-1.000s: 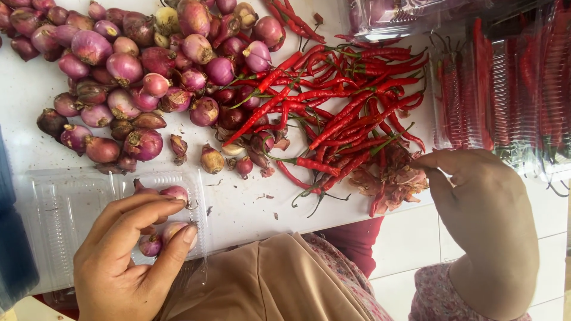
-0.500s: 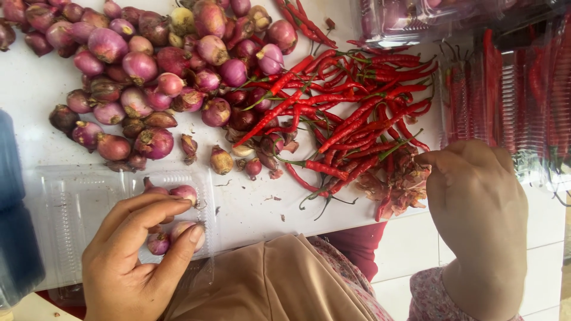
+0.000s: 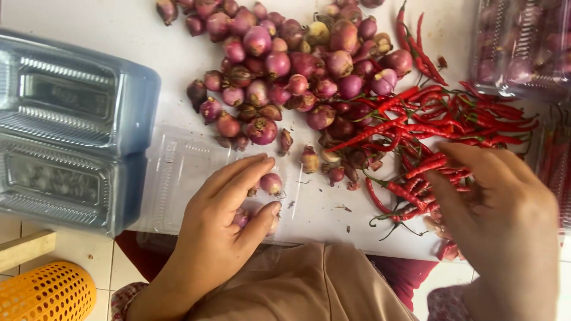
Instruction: The person cleans red onions by removing dry outer skins by hand and places the cleaned onions into plastic containers along with red chilies.
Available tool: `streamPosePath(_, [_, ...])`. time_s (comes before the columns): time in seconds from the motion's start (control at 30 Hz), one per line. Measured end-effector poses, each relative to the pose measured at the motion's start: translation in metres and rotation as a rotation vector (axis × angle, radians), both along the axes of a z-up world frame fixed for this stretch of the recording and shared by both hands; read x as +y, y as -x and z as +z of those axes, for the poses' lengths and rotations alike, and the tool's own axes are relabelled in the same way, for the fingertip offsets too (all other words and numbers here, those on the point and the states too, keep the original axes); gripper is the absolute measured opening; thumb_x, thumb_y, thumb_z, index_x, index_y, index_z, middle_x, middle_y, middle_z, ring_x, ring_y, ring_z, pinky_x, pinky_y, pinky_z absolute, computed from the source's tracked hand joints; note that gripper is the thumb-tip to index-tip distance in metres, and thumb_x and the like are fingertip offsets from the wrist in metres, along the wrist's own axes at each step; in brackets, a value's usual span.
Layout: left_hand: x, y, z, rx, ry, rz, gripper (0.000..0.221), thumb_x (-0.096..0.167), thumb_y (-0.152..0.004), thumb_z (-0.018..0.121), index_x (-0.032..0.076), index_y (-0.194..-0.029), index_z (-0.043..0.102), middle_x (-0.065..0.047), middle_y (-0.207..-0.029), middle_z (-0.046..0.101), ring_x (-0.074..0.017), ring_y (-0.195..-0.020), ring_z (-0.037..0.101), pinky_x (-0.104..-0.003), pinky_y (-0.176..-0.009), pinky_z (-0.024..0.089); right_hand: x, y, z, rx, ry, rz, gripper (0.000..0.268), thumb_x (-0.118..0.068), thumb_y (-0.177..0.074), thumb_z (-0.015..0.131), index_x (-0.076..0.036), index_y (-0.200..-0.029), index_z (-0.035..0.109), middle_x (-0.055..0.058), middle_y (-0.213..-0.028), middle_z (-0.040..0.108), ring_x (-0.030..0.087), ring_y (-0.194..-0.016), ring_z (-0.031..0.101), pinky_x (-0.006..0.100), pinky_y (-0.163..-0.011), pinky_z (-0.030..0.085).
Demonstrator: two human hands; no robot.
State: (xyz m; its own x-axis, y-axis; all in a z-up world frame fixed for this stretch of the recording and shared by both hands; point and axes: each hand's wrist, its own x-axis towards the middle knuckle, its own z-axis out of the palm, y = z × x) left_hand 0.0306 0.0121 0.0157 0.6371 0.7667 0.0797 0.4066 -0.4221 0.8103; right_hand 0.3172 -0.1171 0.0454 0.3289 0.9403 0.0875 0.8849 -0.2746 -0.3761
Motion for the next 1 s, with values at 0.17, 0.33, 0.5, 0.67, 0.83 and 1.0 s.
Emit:
streamPosePath(0.17, [0.007,0.010,0.001,0.027,-0.003,0.047,0.051,0.016,-0.093,0.068,0.005,-0.141,0.056,-0.015,-0.149,0.056,-0.0249,-0.131,0.063,-0.031,-0.090,0.059,0.063,0.037,0.006,0.036,-0.022,0.213,0.028,-0.008,-0.095,0.075,0.001,-0.122,0.074,0.017,-0.111,0.071,0.030,-0.089,0.069,0.042,-0.075,0.054])
streamPosePath(0.33, [0.014,0.022,-0.007,0.017,-0.034,0.088,0.052,0.013,-0.092,0.068,0.003,-0.141,0.056,-0.018,-0.150,0.055,-0.0310,-0.138,0.057,-0.042,-0.116,0.046,0.111,0.064,0.007,0.072,-0.067,0.364,0.026,-0.003,-0.097,0.072,0.004,-0.122,0.072,0.018,-0.107,0.068,0.034,-0.085,0.068,0.044,-0.065,0.053])
streamPosePath(0.5, [0.011,0.030,-0.025,0.062,-0.118,0.077,0.049,0.009,-0.092,0.065,0.006,-0.140,0.056,-0.016,-0.146,0.057,-0.0338,-0.132,0.057,-0.046,-0.110,0.045,0.138,0.085,-0.012,0.053,-0.084,0.464,0.026,0.000,-0.092,0.067,0.000,-0.116,0.076,0.015,-0.104,0.074,0.037,-0.087,0.067,0.048,-0.066,0.055])
streamPosePath(0.67, [0.013,0.034,-0.032,0.086,-0.105,0.067,0.054,-0.001,-0.088,0.058,0.008,-0.141,0.054,-0.016,-0.143,0.057,-0.0350,-0.125,0.057,-0.047,-0.107,0.045,0.148,0.104,-0.039,-0.082,0.106,0.455,0.026,-0.025,-0.090,0.075,-0.011,-0.112,0.073,0.011,-0.091,0.070,0.038,-0.080,0.065,0.052,-0.058,0.051])
streamPosePath(0.83, [0.013,0.035,-0.033,0.051,-0.057,0.041,0.052,-0.006,-0.089,0.052,0.005,-0.140,0.054,-0.017,-0.136,0.060,-0.0363,-0.120,0.056,-0.047,-0.106,0.045,0.156,0.109,-0.046,-0.105,0.209,0.432,0.032,-0.037,-0.088,0.078,-0.016,-0.112,0.072,0.012,-0.084,0.070,0.039,-0.078,0.066,0.053,-0.056,0.050])
streamPosePath(1.0, [0.011,0.036,-0.035,0.065,-0.031,0.040,0.062,-0.010,-0.079,0.050,0.007,-0.139,0.055,-0.016,-0.133,0.061,-0.0361,-0.117,0.055,-0.047,-0.103,0.047,0.155,0.115,-0.048,-0.069,0.216,0.369,0.028,-0.034,-0.087,0.073,-0.016,-0.108,0.070,0.012,-0.092,0.065,0.043,-0.070,0.066,0.055,-0.050,0.052])
